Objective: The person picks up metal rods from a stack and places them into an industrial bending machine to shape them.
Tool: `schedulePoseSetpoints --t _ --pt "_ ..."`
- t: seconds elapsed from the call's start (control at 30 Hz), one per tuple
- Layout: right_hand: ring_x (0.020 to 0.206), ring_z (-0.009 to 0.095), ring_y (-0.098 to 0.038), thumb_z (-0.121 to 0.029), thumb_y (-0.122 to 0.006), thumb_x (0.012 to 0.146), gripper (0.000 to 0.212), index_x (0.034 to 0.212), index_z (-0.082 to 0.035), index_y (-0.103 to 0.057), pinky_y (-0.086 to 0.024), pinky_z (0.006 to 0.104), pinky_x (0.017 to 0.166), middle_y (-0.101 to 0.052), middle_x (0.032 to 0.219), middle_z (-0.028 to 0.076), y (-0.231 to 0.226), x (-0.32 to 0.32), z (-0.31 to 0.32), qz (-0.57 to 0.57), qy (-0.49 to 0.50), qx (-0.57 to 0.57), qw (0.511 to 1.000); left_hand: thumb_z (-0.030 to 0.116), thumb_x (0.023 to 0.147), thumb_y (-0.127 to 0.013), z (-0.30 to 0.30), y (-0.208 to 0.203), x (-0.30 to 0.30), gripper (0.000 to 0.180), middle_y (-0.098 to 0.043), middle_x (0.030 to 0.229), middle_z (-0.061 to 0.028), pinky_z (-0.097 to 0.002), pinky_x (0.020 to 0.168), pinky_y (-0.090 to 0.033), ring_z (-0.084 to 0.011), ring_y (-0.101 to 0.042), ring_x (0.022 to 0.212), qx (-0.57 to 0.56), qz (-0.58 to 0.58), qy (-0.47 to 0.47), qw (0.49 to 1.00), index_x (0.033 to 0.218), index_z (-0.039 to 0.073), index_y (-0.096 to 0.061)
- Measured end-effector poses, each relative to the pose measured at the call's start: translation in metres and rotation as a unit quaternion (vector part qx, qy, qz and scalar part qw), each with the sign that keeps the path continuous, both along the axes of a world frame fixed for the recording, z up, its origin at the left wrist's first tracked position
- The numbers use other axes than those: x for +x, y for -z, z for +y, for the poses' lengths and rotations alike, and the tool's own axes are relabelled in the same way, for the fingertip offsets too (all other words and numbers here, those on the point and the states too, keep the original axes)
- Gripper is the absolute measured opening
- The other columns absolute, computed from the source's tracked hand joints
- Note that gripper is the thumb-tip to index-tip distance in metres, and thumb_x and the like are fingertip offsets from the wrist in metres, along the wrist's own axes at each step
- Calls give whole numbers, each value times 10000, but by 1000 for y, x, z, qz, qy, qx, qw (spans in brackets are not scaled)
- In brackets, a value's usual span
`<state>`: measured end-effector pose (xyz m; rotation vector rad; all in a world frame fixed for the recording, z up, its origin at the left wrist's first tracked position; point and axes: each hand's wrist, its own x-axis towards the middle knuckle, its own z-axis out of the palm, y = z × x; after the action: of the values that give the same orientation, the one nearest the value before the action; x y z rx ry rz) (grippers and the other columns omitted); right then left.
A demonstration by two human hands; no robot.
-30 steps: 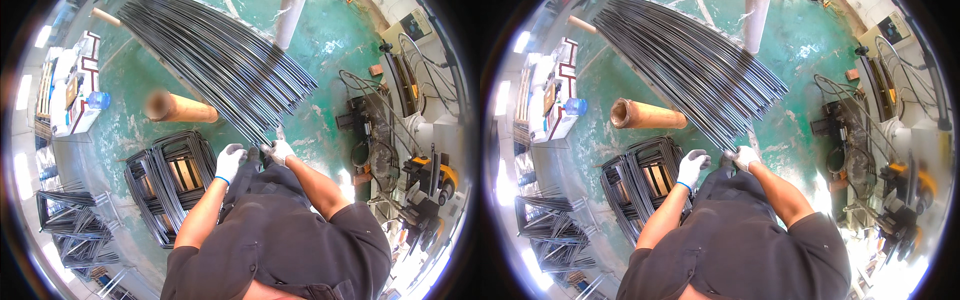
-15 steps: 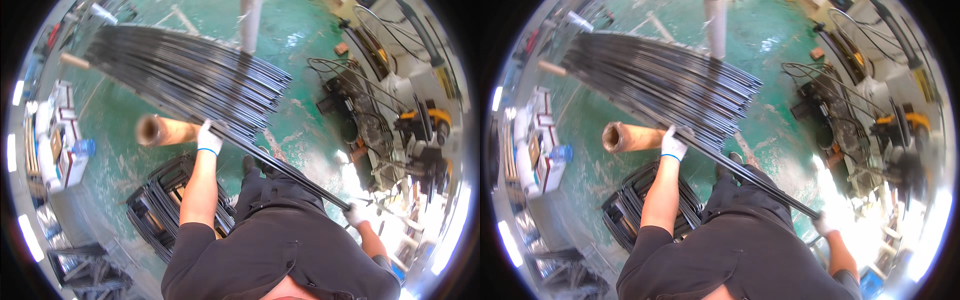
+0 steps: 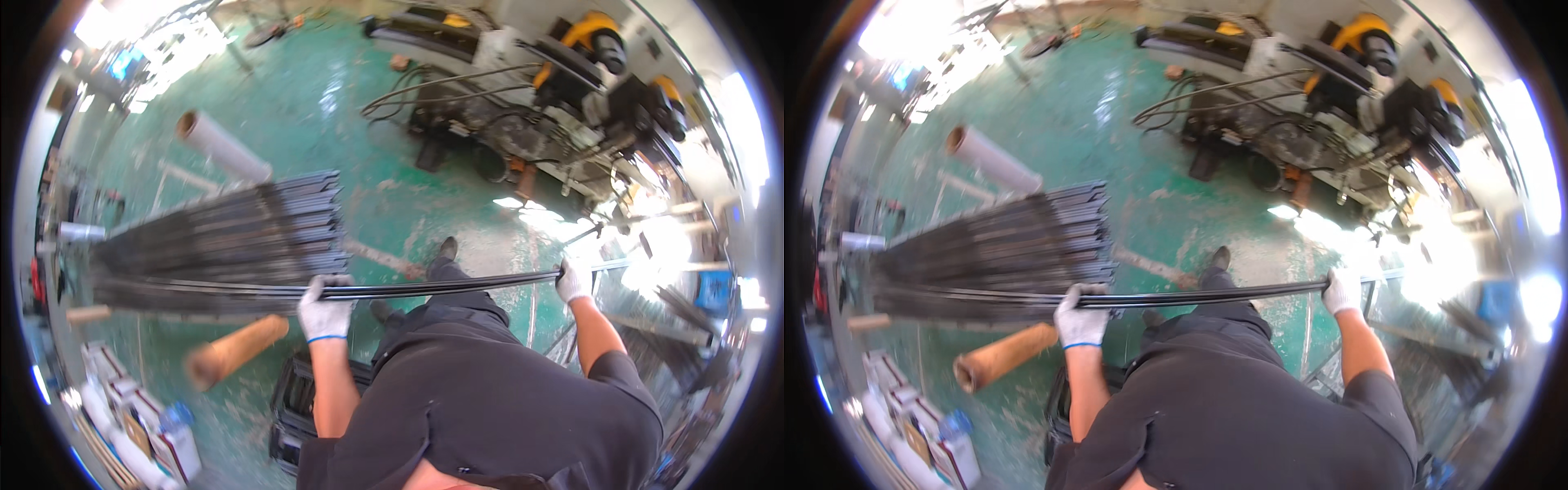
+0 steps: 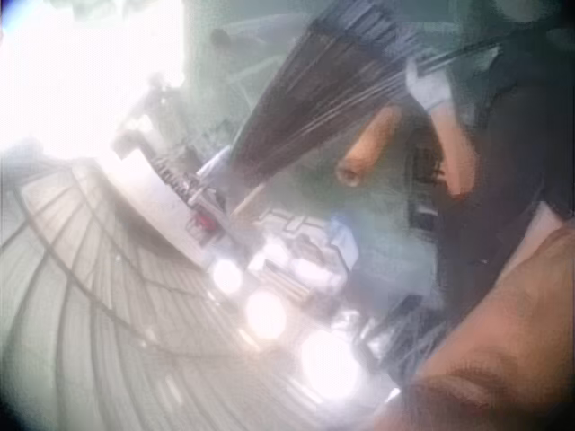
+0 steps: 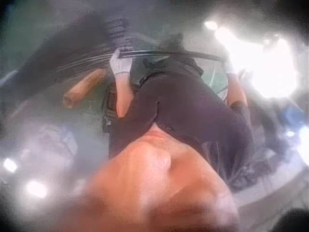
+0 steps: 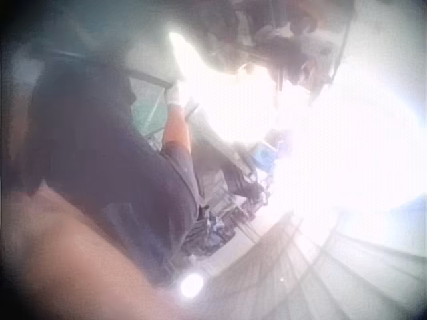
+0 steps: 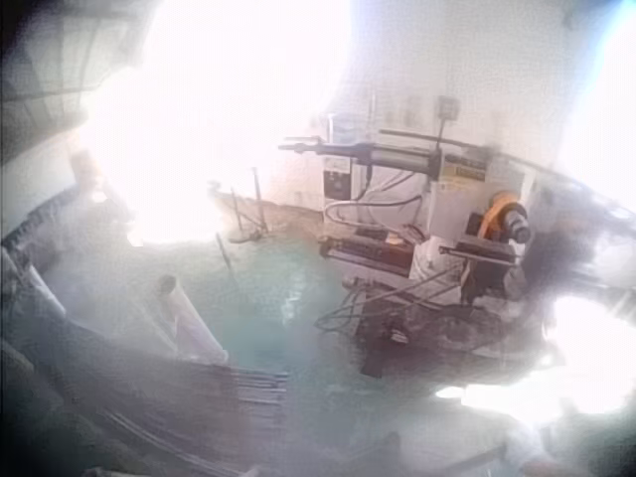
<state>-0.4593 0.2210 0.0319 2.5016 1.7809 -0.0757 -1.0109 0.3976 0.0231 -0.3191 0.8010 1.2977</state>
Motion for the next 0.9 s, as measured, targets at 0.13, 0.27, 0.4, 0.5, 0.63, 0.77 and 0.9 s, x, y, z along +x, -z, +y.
schedulePoseSetpoints --t 0.13,0.27,0.4,0.5,0.63,0.77,0.9 --pt "1012 421 -613 -198 -695 907 203 924 0 -656 -493 499 908 -654 991 246 12 125 -19 -104 124 32 986 31 974 -639 82 -79 1 24 -652 841 -102 -399 811 -539 -220 -605 765 169 61 -37 983 956 18 -650" --pt "1021 327 -656 -181 -628 988 265 1154 24 -648 -516 417 924 -698 1016 167 57 196 -10 79 460 342 815 30 998 -624 148 -136 72 67 -651 919 -80 -372 833 -516 -206 -588 816 259 113 41 958 1065 31 -632" --pt "1179 369 -647 -56 -554 884 494 1360 80 -563 -517 559 1067 -674 1266 227 8 124 86 801 322 447 236 -6 995 -597 191 -144 194 121 -664 973 -113 -430 933 -501 -252 -606 913 287 70 115 948 1108 17 -635" --pt "1131 388 -657 27 -487 891 327 1203 52 -582 -487 622 1108 -674 1134 202 -27 102 161 805 339 480 81 -7 974 -611 209 -153 285 157 -683 1011 -151 -529 1068 -478 -326 -635 1010 305 60 206 928 1124 0 -654" --pt "1041 347 -684 -17 -582 1008 142 1140 26 -615 -546 567 1055 -682 1031 157 -22 177 171 781 293 536 131 18 968 -607 271 -183 320 178 -683 1031 -176 -544 1110 -456 -349 -636 1048 345 25 243 906 1135 -11 -661" --pt "938 280 -673 -24 -614 1016 118 1119 34 -608 -605 448 880 -662 1011 136 -28 247 180 706 269 636 158 17 967 -603 367 -200 300 238 -628 1102 -169 -500 1125 -460 -317 -603 1116 401 21 243 883 1192 -60 -606" --pt "836 252 -670 -87 -628 1037 99 1082 0 -617 -601 431 811 -654 892 89 -63 278 223 659 258 674 214 63 1022 -557 442 -160 321 174 -700 1104 -182 -501 1128 -475 -324 -658 1083 428 64 256 864 1150 -34 -625"
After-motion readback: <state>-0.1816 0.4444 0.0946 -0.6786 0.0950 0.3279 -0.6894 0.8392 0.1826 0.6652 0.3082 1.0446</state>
